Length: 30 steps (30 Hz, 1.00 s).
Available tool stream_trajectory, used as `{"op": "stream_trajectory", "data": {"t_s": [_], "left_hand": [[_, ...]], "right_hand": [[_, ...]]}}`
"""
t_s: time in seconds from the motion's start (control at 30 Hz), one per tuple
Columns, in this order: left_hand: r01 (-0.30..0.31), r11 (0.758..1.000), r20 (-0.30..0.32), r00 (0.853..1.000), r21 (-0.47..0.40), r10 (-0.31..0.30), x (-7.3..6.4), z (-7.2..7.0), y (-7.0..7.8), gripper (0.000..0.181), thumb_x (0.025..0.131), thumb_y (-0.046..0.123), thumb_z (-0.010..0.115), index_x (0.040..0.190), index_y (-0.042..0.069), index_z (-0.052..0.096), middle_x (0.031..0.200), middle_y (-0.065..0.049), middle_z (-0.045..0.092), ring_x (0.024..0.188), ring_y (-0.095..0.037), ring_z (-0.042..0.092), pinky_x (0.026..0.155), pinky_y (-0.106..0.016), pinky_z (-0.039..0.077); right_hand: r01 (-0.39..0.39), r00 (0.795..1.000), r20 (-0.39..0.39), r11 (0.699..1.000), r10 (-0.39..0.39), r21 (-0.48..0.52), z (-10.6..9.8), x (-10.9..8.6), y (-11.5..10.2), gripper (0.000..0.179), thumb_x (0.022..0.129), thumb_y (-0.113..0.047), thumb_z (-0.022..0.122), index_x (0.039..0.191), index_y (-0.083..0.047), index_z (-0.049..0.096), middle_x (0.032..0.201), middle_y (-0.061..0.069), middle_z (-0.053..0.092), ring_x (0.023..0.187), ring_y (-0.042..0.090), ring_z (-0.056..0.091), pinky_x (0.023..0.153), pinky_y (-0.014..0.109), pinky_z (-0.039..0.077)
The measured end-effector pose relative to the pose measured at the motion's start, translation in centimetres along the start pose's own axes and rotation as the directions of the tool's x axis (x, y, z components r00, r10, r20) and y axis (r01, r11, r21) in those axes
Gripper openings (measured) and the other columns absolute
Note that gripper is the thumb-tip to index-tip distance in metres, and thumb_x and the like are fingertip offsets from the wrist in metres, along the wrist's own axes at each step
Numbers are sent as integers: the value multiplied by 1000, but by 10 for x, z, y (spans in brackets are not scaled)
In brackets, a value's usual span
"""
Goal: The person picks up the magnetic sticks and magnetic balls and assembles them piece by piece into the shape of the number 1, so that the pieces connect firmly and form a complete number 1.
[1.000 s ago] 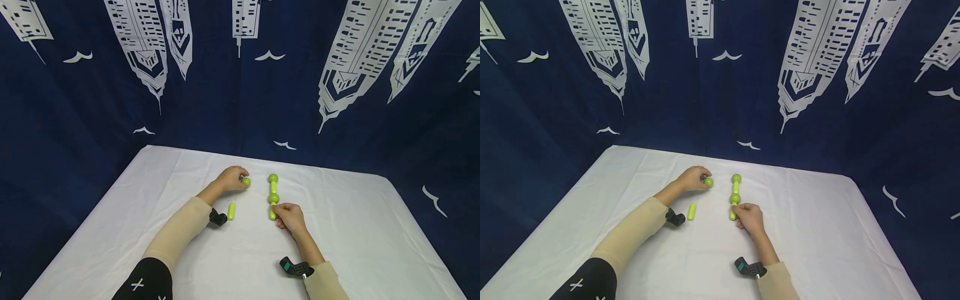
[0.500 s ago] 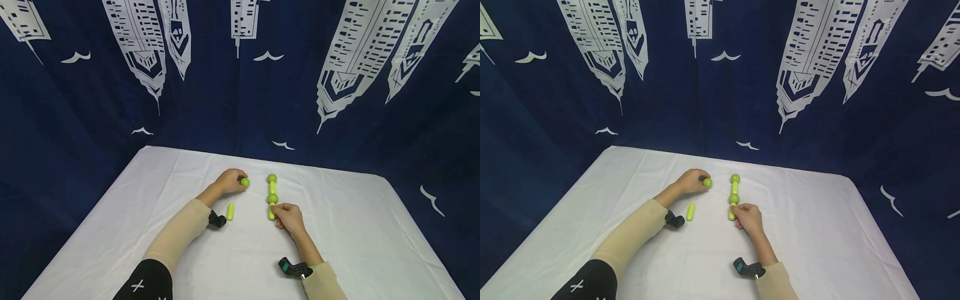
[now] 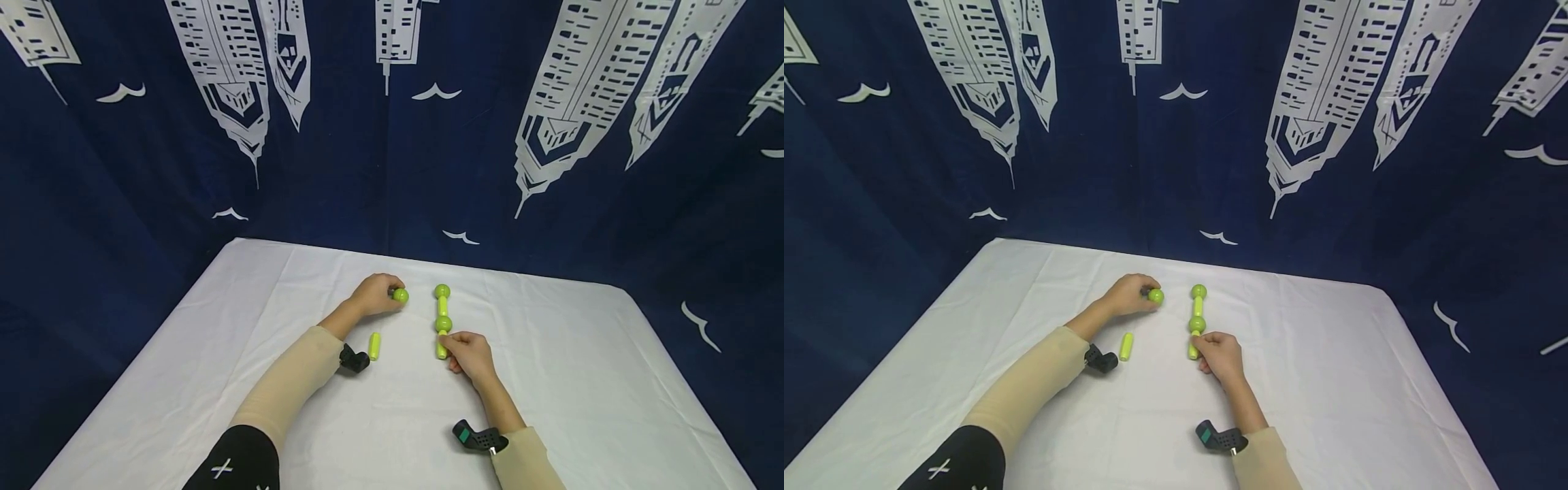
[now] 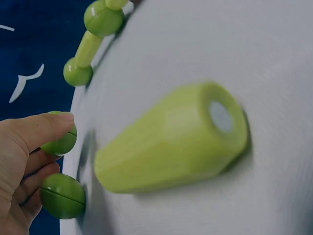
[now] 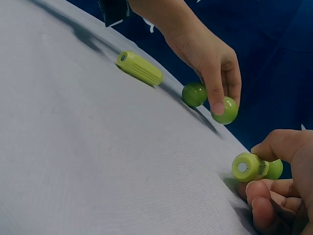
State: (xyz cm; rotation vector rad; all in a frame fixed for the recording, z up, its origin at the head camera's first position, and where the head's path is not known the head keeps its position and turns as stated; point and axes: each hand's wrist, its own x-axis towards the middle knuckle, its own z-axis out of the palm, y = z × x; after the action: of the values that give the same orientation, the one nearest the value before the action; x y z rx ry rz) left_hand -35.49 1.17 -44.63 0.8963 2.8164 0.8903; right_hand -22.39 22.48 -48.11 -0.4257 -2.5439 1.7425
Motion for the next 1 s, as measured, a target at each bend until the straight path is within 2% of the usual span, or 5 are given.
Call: {"op": "stream_trajectory", "data": {"t_s": [0.2,0.4,0.67,1.0], "left_hand": [[-31,999,-16,999,10,31,0,-3,4,37,81,21,79,115,9,69,114,-5,68,109,-22,60,95,-35,45],[-37,999,-33,999,25,38,-2,-4,6,38,81,23,80,115,10,69,114,-4,67,107,-21,60,94,-34,46],[-47,999,-52,998,-19,46,-14,-5,15,39,81,23,80,115,9,69,112,-5,67,106,-21,60,93,-35,46],[-70,997,-62,996,-35,67,-28,3,21,39,81,28,80,114,11,69,110,-2,67,103,-18,60,91,-34,46]], "right_hand": [[0,1000,0,1000,0,-4,0,-1,-1,25,86,-19,68,91,5,68,52,1,53,43,8,48,42,21,42],[3,1000,0,1000,-3,-6,0,0,0,25,87,-19,68,91,5,68,52,1,53,43,8,48,43,21,42],[10,1000,-4,1000,-10,3,-1,-1,-1,24,86,-18,68,91,6,68,52,1,53,42,7,47,42,20,41],[7,1000,3,1000,-7,3,0,-1,-1,25,86,-19,68,91,6,68,54,1,54,42,8,48,42,21,42]]}}
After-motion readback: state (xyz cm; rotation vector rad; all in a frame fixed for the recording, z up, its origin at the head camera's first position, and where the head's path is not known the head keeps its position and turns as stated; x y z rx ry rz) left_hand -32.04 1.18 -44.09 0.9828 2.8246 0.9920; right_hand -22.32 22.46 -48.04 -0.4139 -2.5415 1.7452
